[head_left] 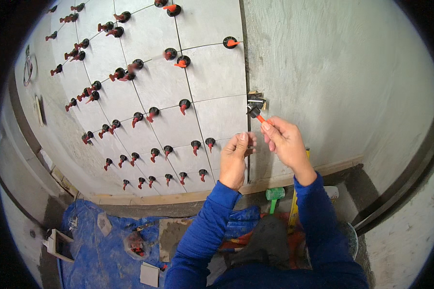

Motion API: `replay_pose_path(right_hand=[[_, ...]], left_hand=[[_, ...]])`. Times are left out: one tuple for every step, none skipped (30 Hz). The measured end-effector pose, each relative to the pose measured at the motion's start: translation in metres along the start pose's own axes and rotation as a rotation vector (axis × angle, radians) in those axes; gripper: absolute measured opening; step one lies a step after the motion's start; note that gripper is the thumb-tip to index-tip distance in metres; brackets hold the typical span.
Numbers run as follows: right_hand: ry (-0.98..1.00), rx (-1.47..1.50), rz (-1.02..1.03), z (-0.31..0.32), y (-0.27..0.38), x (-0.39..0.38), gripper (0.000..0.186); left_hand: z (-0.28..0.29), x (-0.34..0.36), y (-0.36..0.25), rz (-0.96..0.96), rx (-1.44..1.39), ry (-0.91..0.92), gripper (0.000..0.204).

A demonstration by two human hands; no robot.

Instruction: The person installs white ceramic tiles on a wall using tile leveling clips and wedges. They use a rubber mallet to tap tiles into place and a spirit level to check alignment.

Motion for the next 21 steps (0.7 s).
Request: replay_pose_path(right_hand=[[0.014, -0.019, 0.006, 0.001, 0.000, 0.007, 0.031], [0.022, -0.051, -0.006, 0.000, -0.003, 0.011, 0.030], [0.033, -0.128, 0.065, -0.003, -0.001, 0.011, 0.029], [0.032, -0.214, 0.119, -0.006, -0.001, 0.009, 0.028], [0.030, -0.299, 0.172, -0.009, 0.000, 0.007, 0.027], [0.047, -0.196, 0.114, -0.012, -0.004, 0.005, 0.026], [0.062, -0.092, 0.052, -0.013, -0.008, 0.002, 0.026], [0.083, 0.019, 0.000, -0.015, -0.010, 0.002, 0.025], [0.081, 0.026, -0.029, -0.012, -0.010, 0.003, 0.024], [0.086, 0.042, -0.047, -0.008, -0.009, 0.007, 0.023], [0.075, 0.048, -0.079, -0.004, -0.008, 0.011, 0.022], [0.008, -0.183, 0.097, 0.002, 0.003, 0.016, 0.021], [-0.070, -0.426, 0.262, 0.006, 0.014, 0.023, 0.019], [-0.148, -0.667, 0.431, 0.007, 0.024, 0.028, 0.017], [-0.153, -0.838, 0.503, 0.005, 0.030, 0.035, 0.015], [-0.159, -1.009, 0.573, 0.001, 0.034, 0.041, 0.013], [-0.171, -1.177, 0.666, -0.003, 0.039, 0.045, 0.011], [-0.126, -1.254, 0.666, -0.007, 0.039, 0.050, 0.010], [-0.088, -1.328, 0.691, -0.012, 0.040, 0.055, 0.009], [-0.048, -1.402, 0.717, -0.016, 0.041, 0.058, 0.008], [-0.027, -1.447, 0.736, -0.020, 0.042, 0.061, 0.009]], left_hand=[[-0.002, 0.002, -0.006, -0.027, 0.001, -0.029, 0.039], [-0.006, 0.004, -0.014, -0.093, -0.012, -0.042, 0.040], [-0.011, 0.007, -0.021, -0.147, -0.029, -0.036, 0.042], [-0.014, 0.011, -0.023, -0.118, -0.027, -0.038, 0.042], [-0.017, 0.015, -0.027, -0.128, -0.033, -0.012, 0.043], [-0.020, 0.018, -0.029, -0.123, -0.029, 0.010, 0.043], [-0.022, 0.021, -0.027, -0.090, -0.100, 0.033, 0.041], [-0.025, 0.024, -0.026, -0.062, -0.226, 0.123, 0.038], [-0.029, 0.027, -0.023, -0.014, -0.339, 0.211, 0.036], [-0.032, 0.028, -0.020, 0.027, -0.470, 0.303, 0.034], [-0.025, 0.030, -0.011, 0.102, -0.394, 0.190, 0.033], [-0.018, 0.030, -0.003, 0.167, -0.338, 0.081, 0.033], [-0.011, 0.030, 0.006, 0.229, -0.284, -0.027, 0.032], [-0.007, 0.028, 0.009, 0.205, -0.236, -0.019, 0.032], [-0.001, 0.023, 0.012, 0.180, -0.186, -0.009, 0.032], [0.006, 0.017, 0.015, 0.175, -0.124, -0.014, 0.032], [0.012, 0.013, 0.019, 0.182, -0.089, -0.005, 0.029], [0.017, 0.008, 0.020, 0.158, -0.078, 0.015, 0.028], [0.024, 0.003, 0.024, 0.173, -0.045, 0.002, 0.028], [0.029, -0.003, 0.027, 0.186, -0.013, -0.011, 0.028], [0.031, -0.005, 0.025, 0.075, -0.060, 0.001, 0.028]])
Point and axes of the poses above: each hand's wrist, its own x-axis towards the middle knuckle, its own z-axis out of the back of the hand, y = z × x, the point moved 5 cm from there along x, towards the middle knuckle, and after that the axes turned 2 degrees about -x, right-handed, at the moved point
